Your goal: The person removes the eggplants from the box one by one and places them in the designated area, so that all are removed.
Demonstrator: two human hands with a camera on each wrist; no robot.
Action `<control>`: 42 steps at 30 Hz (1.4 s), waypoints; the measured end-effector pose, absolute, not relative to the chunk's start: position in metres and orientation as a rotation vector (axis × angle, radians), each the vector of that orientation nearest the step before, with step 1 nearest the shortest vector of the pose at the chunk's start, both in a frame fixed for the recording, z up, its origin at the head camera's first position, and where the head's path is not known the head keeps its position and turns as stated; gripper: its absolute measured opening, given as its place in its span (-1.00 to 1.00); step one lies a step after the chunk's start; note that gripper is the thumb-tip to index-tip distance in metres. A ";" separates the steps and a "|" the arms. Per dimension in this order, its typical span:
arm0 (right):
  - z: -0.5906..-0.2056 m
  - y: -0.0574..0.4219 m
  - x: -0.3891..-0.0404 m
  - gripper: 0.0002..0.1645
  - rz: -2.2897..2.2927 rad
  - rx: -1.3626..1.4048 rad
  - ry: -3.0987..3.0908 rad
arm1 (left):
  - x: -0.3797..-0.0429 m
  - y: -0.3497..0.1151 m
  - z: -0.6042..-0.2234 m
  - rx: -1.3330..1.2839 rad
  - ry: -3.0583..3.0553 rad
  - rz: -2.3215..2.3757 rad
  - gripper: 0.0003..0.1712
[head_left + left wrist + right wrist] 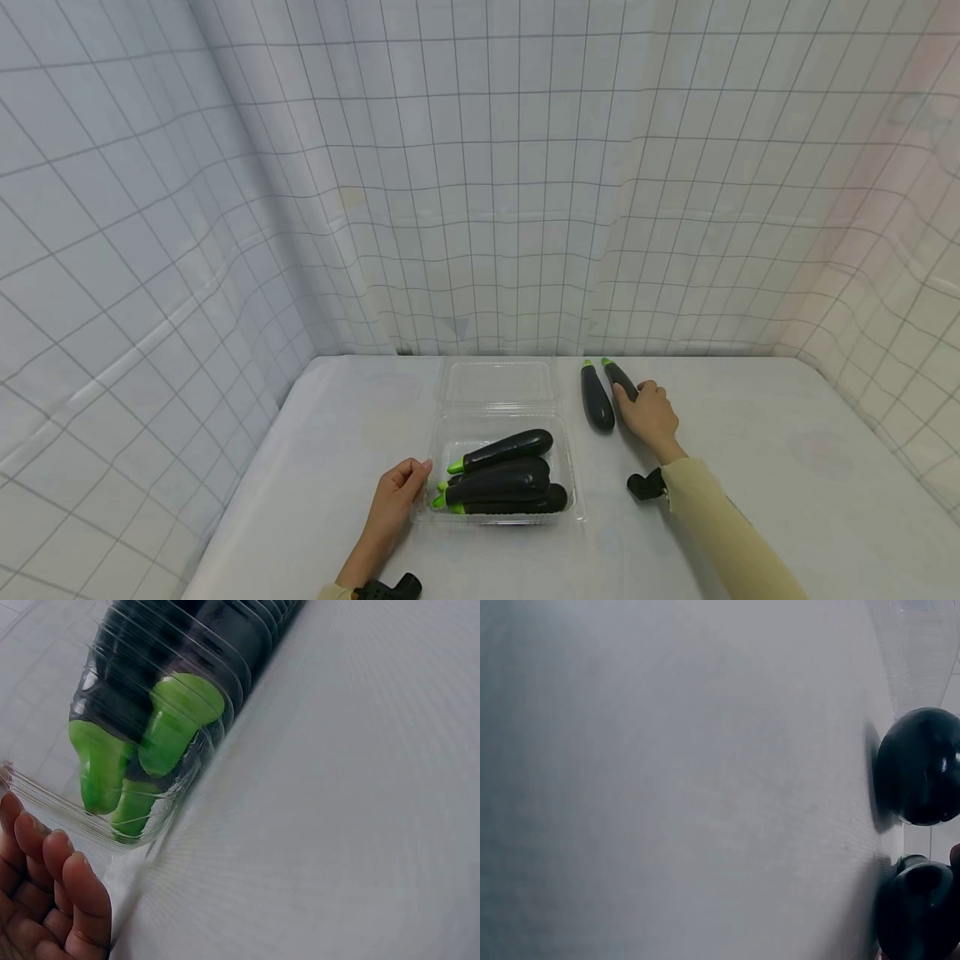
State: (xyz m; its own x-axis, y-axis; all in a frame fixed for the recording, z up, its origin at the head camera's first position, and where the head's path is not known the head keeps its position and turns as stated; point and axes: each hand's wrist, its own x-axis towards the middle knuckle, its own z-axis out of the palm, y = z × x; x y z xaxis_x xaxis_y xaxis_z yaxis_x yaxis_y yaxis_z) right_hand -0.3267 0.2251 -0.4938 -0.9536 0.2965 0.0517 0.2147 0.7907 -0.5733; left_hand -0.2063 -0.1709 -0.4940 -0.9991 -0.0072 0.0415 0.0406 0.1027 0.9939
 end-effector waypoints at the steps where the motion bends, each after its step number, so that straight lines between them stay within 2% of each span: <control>1: -0.494 0.225 -0.326 -0.21 0.885 -0.402 -2.839 | -0.206 -0.171 -0.494 -0.036 -2.302 -2.084 -0.63; 24: -0.497 0.227 -0.327 -0.19 0.843 -0.355 -2.792 | -0.205 -0.169 -0.491 -0.025 -2.304 -2.086 -0.66; 42: -0.485 0.209 -0.324 -0.45 0.850 -0.194 -2.416 | -0.206 -0.170 -0.492 -0.013 -2.295 -2.090 -0.66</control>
State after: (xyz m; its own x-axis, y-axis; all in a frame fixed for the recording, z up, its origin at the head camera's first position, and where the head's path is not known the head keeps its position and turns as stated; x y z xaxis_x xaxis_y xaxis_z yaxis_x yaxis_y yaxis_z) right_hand -0.3239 0.2088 -0.4849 -0.8297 0.3104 0.4639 -0.0485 0.7878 -0.6140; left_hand -0.2064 -0.1699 -0.4919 -0.9993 -0.0192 0.0333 0.0314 0.0932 0.9952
